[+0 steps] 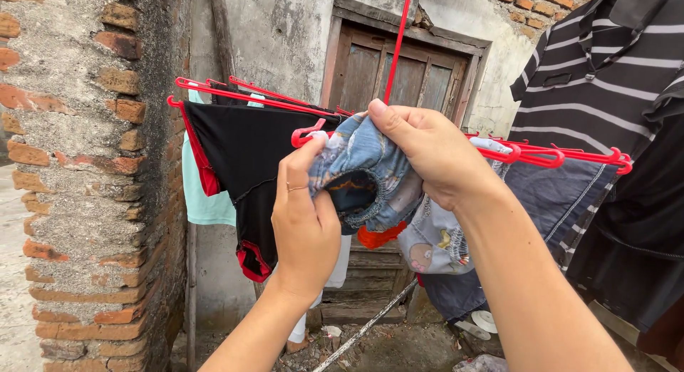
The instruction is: Hand washing clothes in a plastic basin and hanging them onto a drying rack.
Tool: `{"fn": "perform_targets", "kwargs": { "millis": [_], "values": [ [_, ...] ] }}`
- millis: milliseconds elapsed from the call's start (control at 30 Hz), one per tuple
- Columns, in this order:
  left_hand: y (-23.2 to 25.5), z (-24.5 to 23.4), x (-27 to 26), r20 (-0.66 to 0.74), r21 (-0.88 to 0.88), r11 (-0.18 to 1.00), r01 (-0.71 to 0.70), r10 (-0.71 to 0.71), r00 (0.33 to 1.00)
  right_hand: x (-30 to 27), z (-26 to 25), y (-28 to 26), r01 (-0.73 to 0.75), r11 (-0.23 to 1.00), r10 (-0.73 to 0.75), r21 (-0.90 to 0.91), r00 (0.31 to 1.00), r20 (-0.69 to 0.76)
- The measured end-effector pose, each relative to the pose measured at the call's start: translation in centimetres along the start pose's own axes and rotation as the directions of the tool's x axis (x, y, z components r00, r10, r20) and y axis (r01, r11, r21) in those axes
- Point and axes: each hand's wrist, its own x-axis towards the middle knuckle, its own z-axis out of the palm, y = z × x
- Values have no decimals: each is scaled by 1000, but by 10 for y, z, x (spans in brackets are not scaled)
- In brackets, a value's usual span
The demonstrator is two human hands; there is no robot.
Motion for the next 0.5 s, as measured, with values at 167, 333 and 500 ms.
{"fn": "perform_targets", "kwargs": {
  "millis": [167, 333, 500],
  "values": [
    [6, 0, 0, 93, 173, 946, -275, 262, 961, -2, -3, 3, 76, 995, -83, 69, 990, 111],
    [20, -5, 19, 111, 189, 922, -338, 322, 940, -5, -6, -3, 75, 992, -88, 105, 989, 122],
    [16, -11, 29, 138, 184, 924, -336, 315, 939, -15, -3, -10, 65, 993, -52, -95, 990, 133]
  ]
}}
